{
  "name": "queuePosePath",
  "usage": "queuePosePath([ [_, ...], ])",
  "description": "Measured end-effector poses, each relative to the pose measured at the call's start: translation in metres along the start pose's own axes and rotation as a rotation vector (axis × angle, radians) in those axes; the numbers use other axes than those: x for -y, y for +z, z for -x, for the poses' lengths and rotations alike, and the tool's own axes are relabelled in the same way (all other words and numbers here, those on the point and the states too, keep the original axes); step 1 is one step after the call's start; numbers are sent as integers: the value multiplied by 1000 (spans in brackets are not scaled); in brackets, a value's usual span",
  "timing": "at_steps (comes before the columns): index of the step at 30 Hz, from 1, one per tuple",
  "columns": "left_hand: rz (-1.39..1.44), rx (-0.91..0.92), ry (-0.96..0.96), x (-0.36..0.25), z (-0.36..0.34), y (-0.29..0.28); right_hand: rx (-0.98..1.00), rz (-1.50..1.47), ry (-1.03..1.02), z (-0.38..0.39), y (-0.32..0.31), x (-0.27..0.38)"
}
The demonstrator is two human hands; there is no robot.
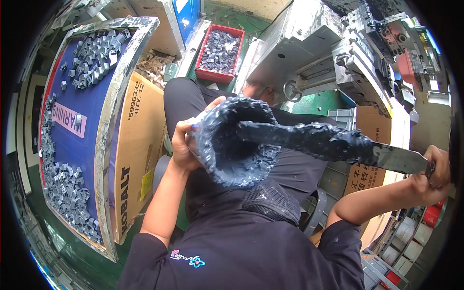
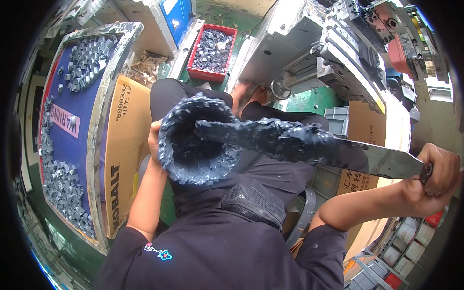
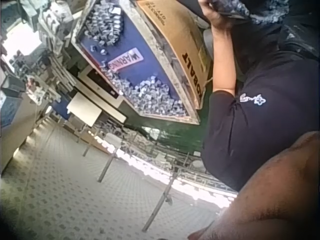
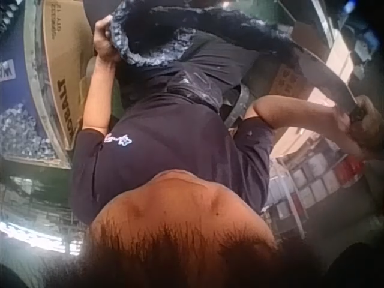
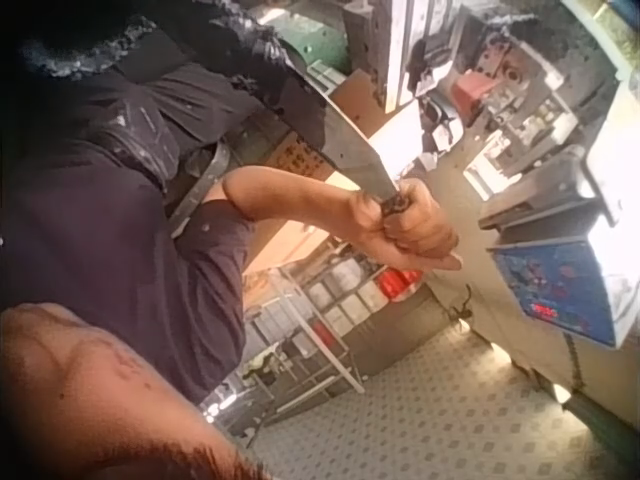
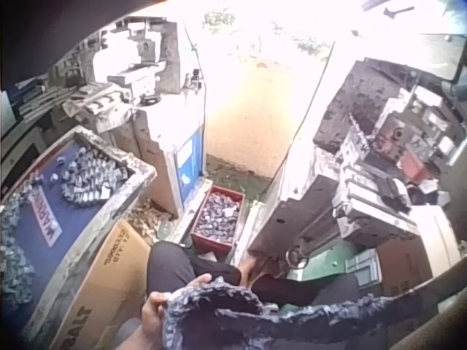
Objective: The recorder is scraping excess grey paste or ink from the inside of a cylindrical component using a metal spatula.
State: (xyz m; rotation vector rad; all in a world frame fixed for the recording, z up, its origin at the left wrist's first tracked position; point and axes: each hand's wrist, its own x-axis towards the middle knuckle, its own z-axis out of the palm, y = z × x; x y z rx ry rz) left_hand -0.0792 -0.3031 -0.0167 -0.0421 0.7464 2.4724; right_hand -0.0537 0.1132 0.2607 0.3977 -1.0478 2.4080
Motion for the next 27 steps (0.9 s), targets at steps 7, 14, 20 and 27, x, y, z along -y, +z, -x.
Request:
queuePosePath([
  [7,283,64,-1,11,-5,-5,120,-34,-103,13,-2,27],
  [14,230,-181,11,26,-15,-10,422,-240,-3,44,80,-96],
  [20,257,-196,3,23,-15,-7,355,-226,-64,45,70,-87],
  [27,271,-151,-2,19,-13,-2,554,-141,56,44,80,-112],
])
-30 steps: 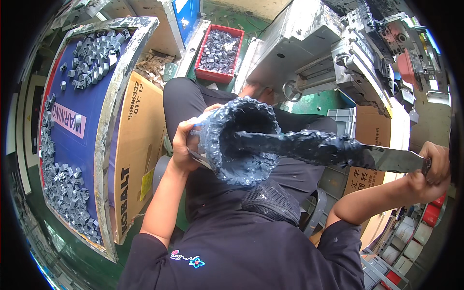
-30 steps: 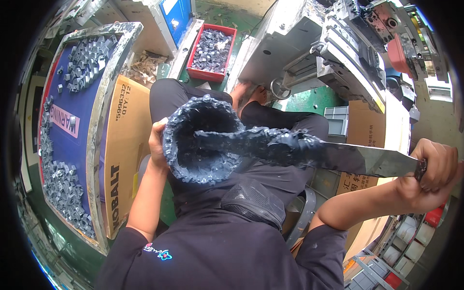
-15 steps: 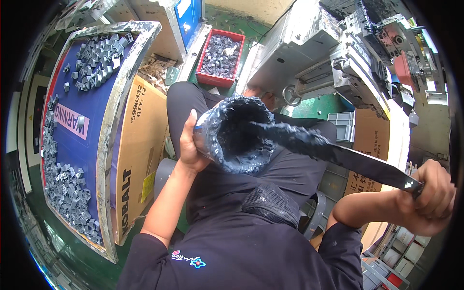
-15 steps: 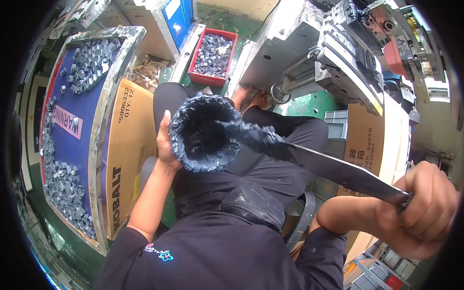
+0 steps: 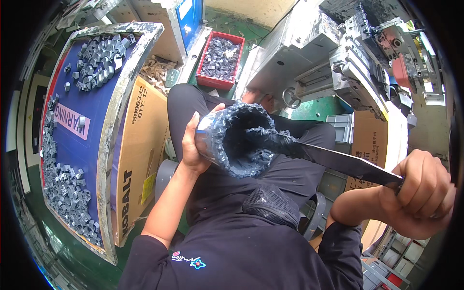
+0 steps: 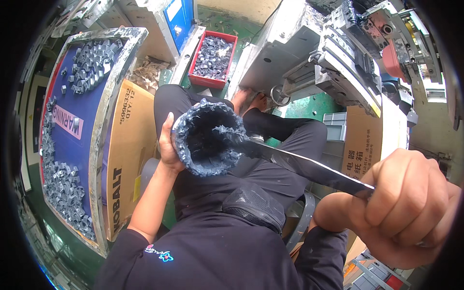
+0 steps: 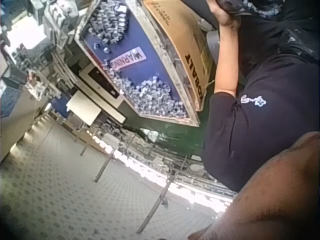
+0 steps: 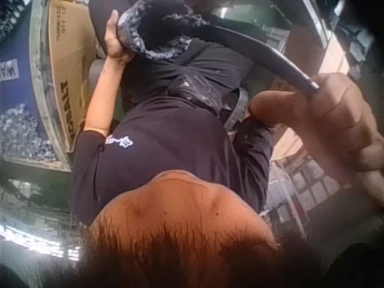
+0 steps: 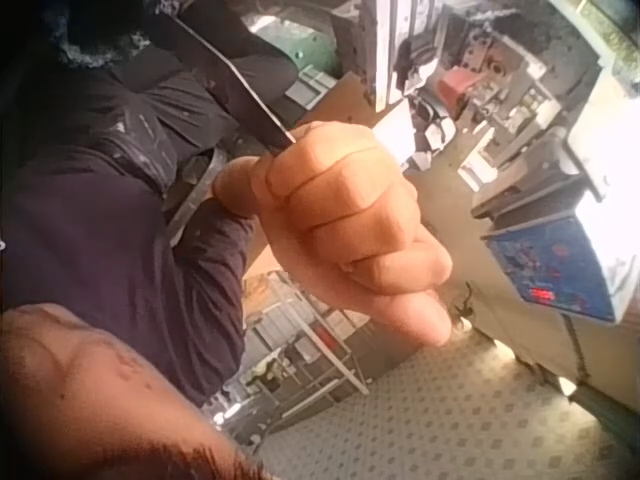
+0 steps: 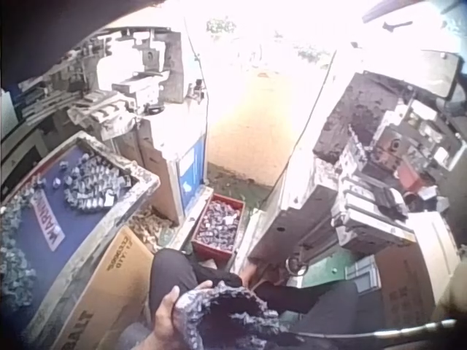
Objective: The recorder is scraping excess grey paste or ink from the inside of a cylindrical component using a metal spatula.
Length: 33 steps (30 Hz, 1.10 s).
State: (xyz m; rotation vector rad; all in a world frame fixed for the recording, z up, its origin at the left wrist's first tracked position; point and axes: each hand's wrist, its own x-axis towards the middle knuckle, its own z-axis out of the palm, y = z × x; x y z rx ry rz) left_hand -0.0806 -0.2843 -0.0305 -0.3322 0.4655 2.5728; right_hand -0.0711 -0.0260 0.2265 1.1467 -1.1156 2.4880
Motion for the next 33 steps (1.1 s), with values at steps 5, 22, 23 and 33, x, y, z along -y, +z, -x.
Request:
queuePosePath([
  [5,-37,54,23,0,2,2,-34,231,51,-4,16,-13],
  [22,3,92,-9,0,3,-5,-192,24,203,-2,25,-42],
  [23,2,94,-8,0,2,-5,-191,24,202,-2,22,-39],
  [33,-33,151,58,-4,-2,-4,-129,415,-89,2,32,-39],
])
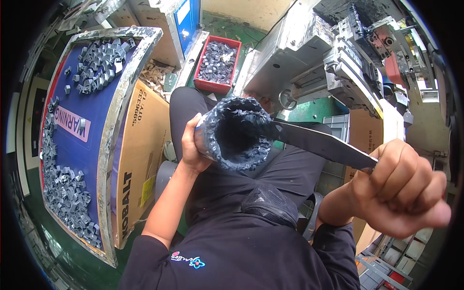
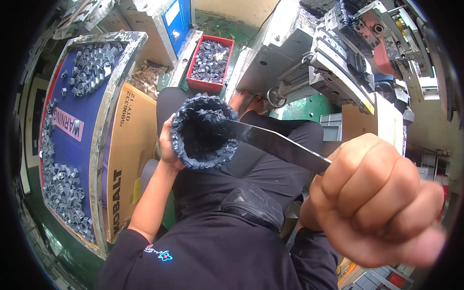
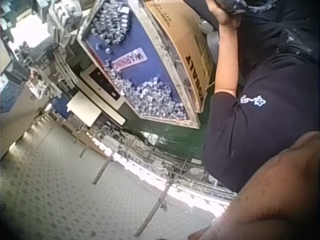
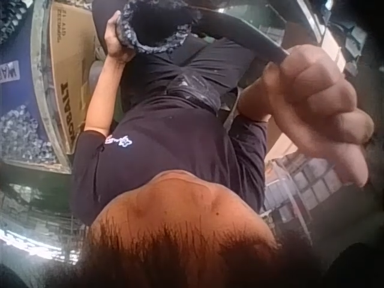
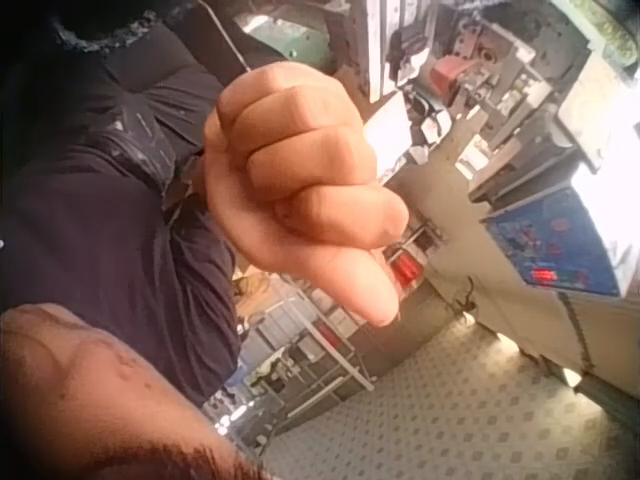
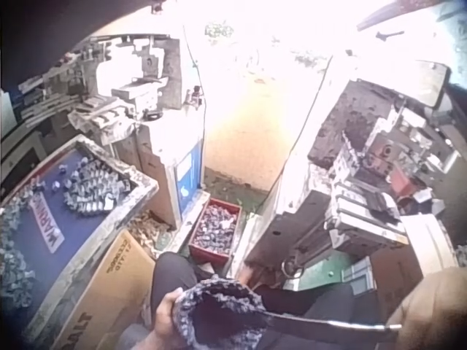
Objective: The recorder is scraping excess grey paste or ink from the inside of a cylindrical component using a metal spatula.
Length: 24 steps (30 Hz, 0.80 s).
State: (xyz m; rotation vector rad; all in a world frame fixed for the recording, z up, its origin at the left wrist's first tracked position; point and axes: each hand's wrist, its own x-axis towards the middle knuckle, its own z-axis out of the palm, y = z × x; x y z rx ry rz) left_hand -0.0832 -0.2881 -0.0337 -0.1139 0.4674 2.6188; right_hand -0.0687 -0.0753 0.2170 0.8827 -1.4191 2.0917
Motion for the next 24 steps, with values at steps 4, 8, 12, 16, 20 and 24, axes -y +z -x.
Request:
queuePosePath([
  [4,-43,-70,-7,6,-2,4,134,53,-25,-3,3,-2],
  [8,-73,-119,-47,11,-4,2,236,68,163,-3,5,-2],
  [12,-153,-88,-11,9,-4,5,170,-37,233,4,-3,-8],
  [16,-134,-65,-10,9,-2,3,266,-153,437,-6,-17,-8],
  [20,-106,-57,85,8,0,0,153,-232,417,-5,-28,-8],
  [24,20,-43,74,7,1,4,-36,-268,359,-6,-30,0],
])
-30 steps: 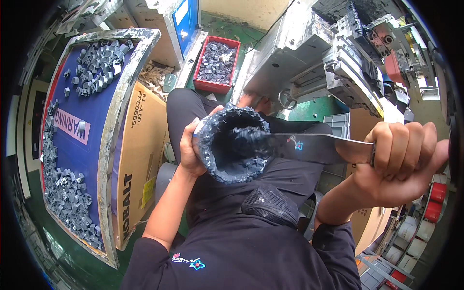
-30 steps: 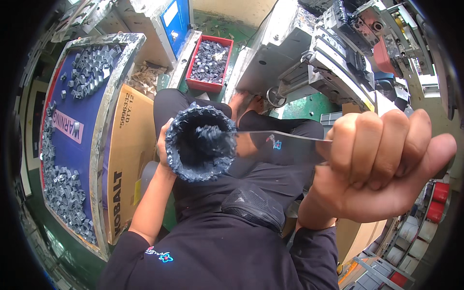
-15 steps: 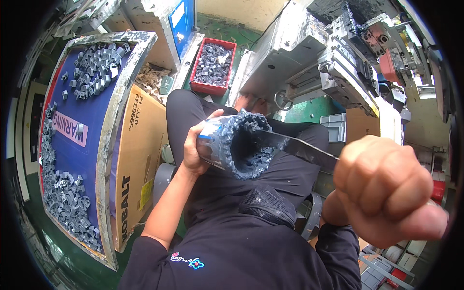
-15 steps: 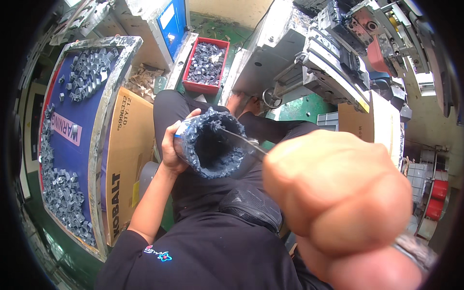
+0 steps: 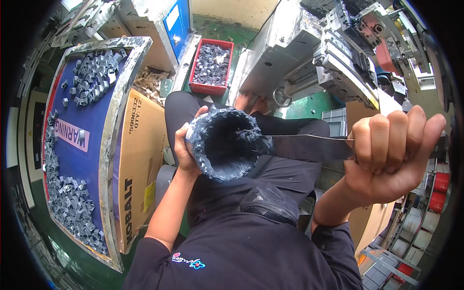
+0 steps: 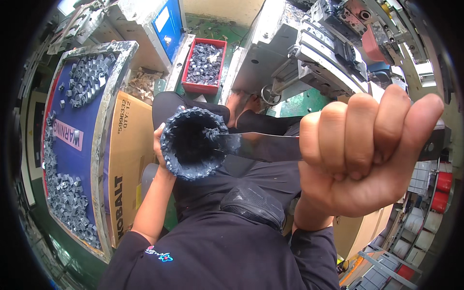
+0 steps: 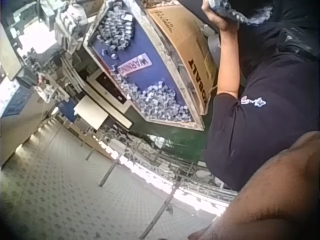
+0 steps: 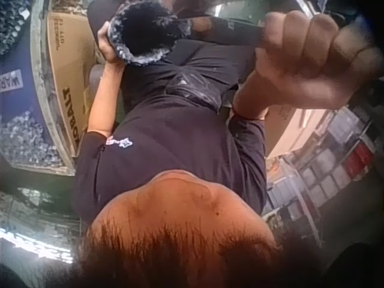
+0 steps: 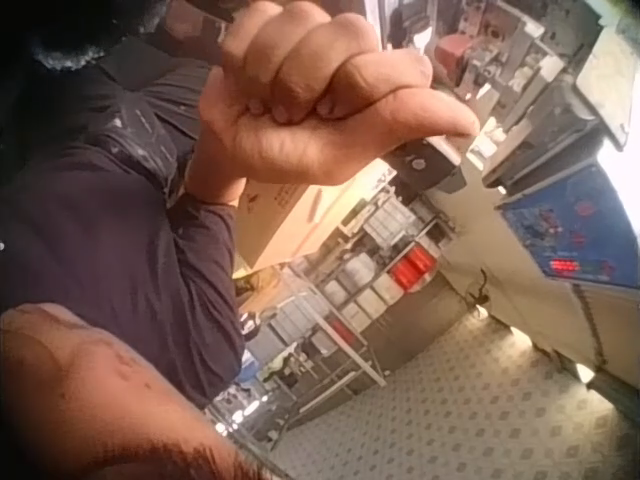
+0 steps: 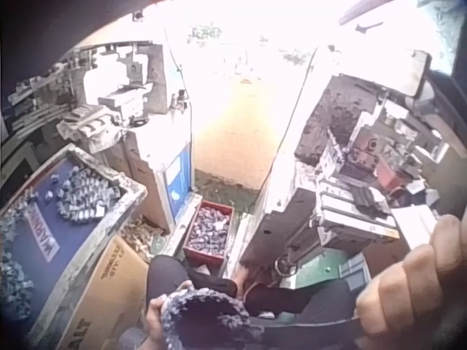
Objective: The recorder is scraping excess grey paste or ink from the inside of a cylindrical component using a metal spatula.
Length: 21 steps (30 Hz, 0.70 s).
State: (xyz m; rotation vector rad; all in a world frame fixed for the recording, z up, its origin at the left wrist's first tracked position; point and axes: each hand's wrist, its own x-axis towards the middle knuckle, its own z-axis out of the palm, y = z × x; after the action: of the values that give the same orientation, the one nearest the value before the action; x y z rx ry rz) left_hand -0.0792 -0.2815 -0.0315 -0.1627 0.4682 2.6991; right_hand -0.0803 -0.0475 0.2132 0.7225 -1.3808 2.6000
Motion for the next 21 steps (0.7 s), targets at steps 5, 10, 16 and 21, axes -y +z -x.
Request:
queuePosePath([
  [5,-314,45,119,1,3,3,62,-52,49,-7,12,-5],
  [10,-32,42,2,-1,0,5,122,-96,23,-12,14,-15],
  [16,-9,-68,37,-2,1,-4,56,154,-193,-1,27,-12],
  [21,12,-99,-47,-5,-2,-3,205,414,-191,0,31,-9],
])
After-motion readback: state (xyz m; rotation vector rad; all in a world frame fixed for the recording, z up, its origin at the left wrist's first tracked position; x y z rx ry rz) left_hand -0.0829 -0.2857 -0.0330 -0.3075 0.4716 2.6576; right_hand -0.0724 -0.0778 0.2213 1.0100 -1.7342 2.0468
